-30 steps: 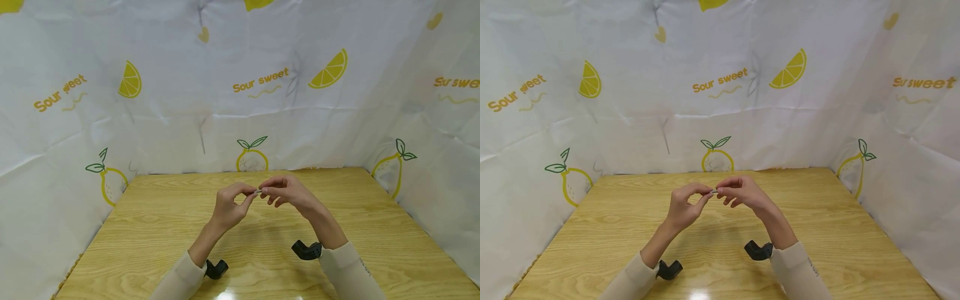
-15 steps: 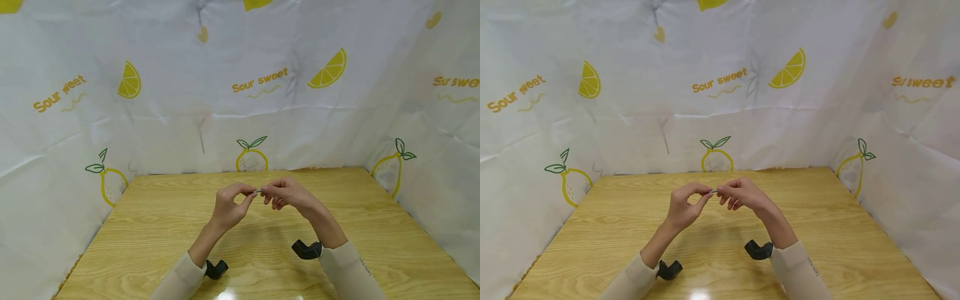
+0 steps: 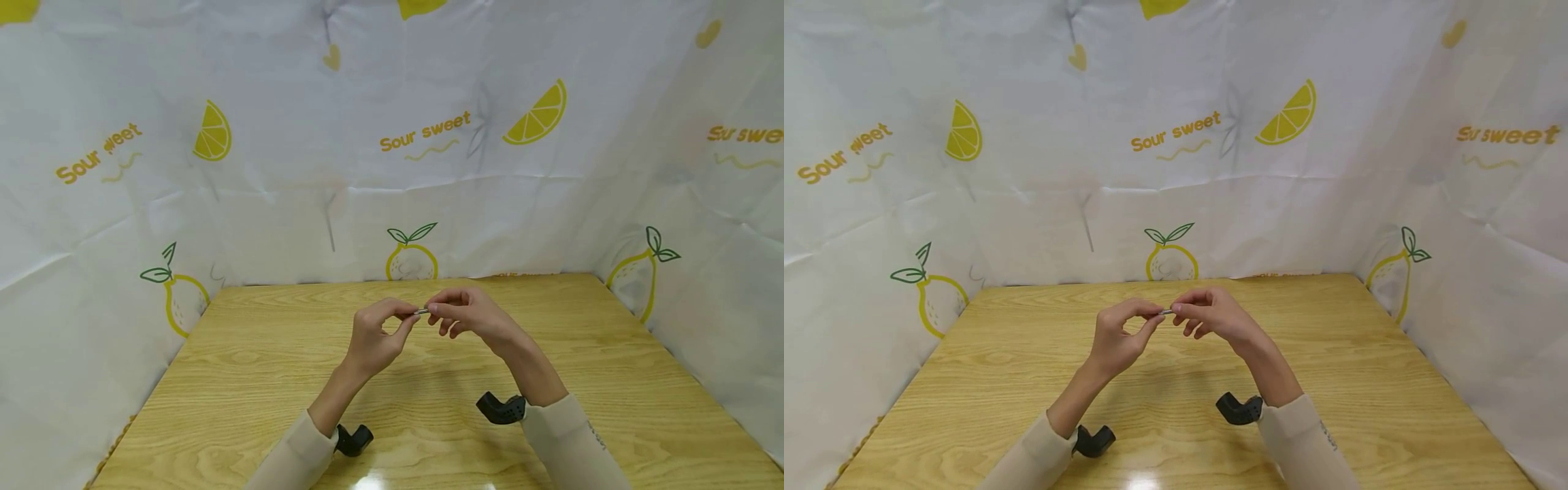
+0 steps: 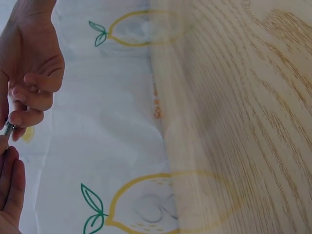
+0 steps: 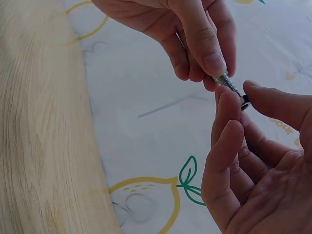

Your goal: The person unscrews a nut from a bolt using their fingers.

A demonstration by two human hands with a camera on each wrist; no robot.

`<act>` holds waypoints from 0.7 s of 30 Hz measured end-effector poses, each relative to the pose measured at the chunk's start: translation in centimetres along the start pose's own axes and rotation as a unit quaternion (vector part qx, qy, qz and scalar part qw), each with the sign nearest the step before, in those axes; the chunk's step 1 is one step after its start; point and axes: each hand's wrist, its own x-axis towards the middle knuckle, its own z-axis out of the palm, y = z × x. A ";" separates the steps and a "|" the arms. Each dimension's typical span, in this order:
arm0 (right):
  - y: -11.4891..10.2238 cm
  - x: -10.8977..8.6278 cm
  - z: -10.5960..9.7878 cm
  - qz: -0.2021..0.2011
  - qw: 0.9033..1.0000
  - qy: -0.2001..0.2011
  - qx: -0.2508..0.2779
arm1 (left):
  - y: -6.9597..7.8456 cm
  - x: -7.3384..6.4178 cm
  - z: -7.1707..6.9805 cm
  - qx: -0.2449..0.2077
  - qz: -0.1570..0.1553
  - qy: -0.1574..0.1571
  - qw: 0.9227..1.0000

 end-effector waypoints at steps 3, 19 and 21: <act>0.0 0.0 0.0 -0.003 1.000 -0.002 -0.002 | 0.0 0.0 0.0 0.000 0.000 0.000 1.000; 0.2 0.1 -0.2 0.028 0.999 -0.023 -0.022 | -0.1 -0.1 0.1 0.004 0.004 0.003 1.000; 0.2 0.1 -0.2 0.025 0.999 -0.022 -0.019 | -0.1 -0.1 0.1 0.007 0.005 0.003 1.000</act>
